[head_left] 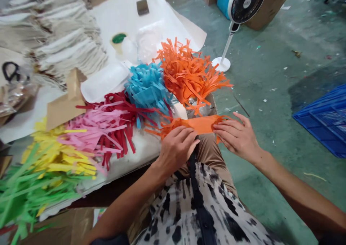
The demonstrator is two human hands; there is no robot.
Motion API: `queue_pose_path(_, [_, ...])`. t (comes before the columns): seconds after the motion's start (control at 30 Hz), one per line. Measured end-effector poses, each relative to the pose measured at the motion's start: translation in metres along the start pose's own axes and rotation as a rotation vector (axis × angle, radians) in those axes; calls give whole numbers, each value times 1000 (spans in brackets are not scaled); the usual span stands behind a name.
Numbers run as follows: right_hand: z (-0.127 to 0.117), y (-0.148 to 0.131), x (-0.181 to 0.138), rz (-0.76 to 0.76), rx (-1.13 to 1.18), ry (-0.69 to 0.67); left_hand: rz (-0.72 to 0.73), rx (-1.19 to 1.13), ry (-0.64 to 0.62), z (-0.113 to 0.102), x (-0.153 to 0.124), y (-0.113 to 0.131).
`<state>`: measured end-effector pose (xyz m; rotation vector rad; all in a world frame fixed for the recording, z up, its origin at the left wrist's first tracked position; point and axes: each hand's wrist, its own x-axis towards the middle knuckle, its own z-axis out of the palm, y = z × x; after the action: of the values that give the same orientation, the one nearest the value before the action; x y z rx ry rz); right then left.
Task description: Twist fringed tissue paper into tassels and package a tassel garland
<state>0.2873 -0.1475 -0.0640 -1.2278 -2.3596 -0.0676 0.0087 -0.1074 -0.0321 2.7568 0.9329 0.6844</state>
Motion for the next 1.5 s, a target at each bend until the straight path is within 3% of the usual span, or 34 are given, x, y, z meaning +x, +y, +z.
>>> queue_pose_path(0.1, [-4,7,5,-28,7,-18,73,5,-54,7,9,0])
queue_pose_path(0.23, [-10,13,10,-62,45,-54,22,-4,-69,21,9,6])
queue_pose_path(0.4, [-11,8,20,94,104,-145,-138,-102,22,18,3,9])
queue_pose_path(0.6, [-12,-1,37,277,69,-216,-337,-36,26,9,10,5])
queue_pose_path(0.9, [-15,5,46,346,138,-284,-349,-17,67,11,11,0])
queue_pose_path(1.1, [-11,5,56,384,38,-342,-389,51,42,13,15,-5])
queue_pose_path(1.33, [-8,-3,59,390,-92,-340,-353,99,25,13,17,-7])
queue_pose_path(1.5, [-16,14,40,516,-93,-212,-65,180,-45,11,17,-4])
